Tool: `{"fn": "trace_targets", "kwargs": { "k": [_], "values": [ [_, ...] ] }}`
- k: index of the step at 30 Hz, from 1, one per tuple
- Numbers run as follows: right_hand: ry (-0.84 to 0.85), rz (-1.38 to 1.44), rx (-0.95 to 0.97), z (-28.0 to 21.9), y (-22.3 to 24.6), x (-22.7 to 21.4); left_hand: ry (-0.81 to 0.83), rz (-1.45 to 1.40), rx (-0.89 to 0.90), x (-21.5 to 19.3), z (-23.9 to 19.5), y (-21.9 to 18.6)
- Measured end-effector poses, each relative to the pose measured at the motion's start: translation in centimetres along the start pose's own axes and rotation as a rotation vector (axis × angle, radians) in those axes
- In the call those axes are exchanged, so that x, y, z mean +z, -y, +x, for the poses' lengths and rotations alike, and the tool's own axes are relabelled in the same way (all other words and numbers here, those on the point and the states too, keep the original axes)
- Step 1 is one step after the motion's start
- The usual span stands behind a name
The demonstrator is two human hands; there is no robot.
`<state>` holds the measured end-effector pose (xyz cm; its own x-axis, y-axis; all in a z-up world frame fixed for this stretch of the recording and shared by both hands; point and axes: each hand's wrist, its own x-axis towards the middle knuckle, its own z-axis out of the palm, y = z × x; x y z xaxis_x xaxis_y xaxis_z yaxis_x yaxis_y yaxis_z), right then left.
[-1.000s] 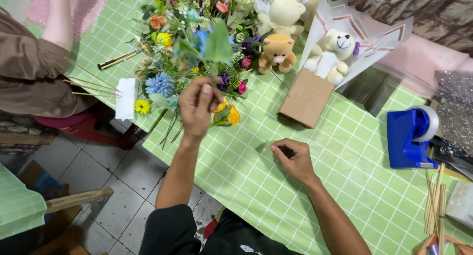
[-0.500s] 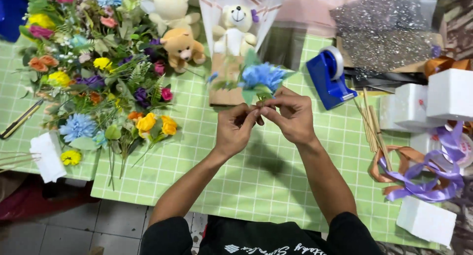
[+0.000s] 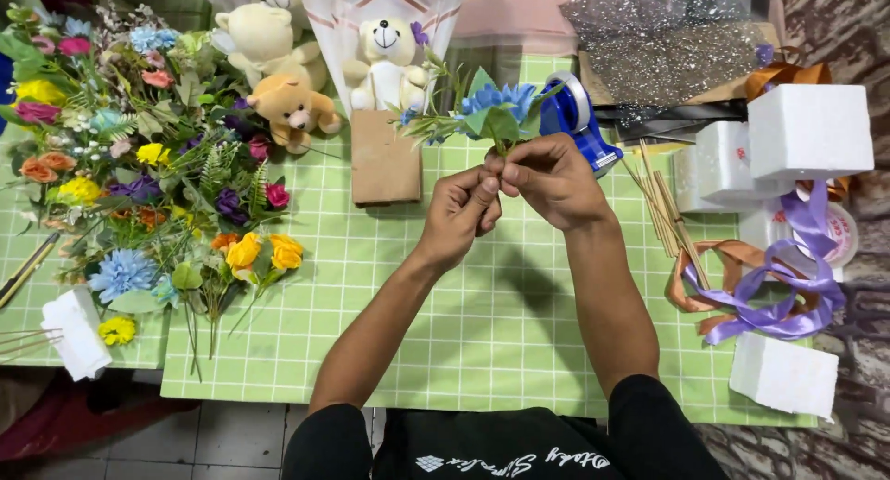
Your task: Assembling flower heads onto wooden sticks to create floral picks for arrangements.
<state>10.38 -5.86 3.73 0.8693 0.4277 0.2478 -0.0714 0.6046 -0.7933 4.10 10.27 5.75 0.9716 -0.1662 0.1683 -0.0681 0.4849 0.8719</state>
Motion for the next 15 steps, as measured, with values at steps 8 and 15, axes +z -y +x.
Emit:
{"fn": "trace_targets", "kwargs": {
  "k": [8,15],
  "values": [
    [-0.084,-0.012,-0.062,-0.3,-0.8,0.5,-0.082,0.054,0.074,1.6,-0.5,0.1],
    [-0.078,-0.197,-0.122,0.1,0.4,1.6,-0.175,0.187,0.146,1.2,-0.9,1.4]
  ]
}}
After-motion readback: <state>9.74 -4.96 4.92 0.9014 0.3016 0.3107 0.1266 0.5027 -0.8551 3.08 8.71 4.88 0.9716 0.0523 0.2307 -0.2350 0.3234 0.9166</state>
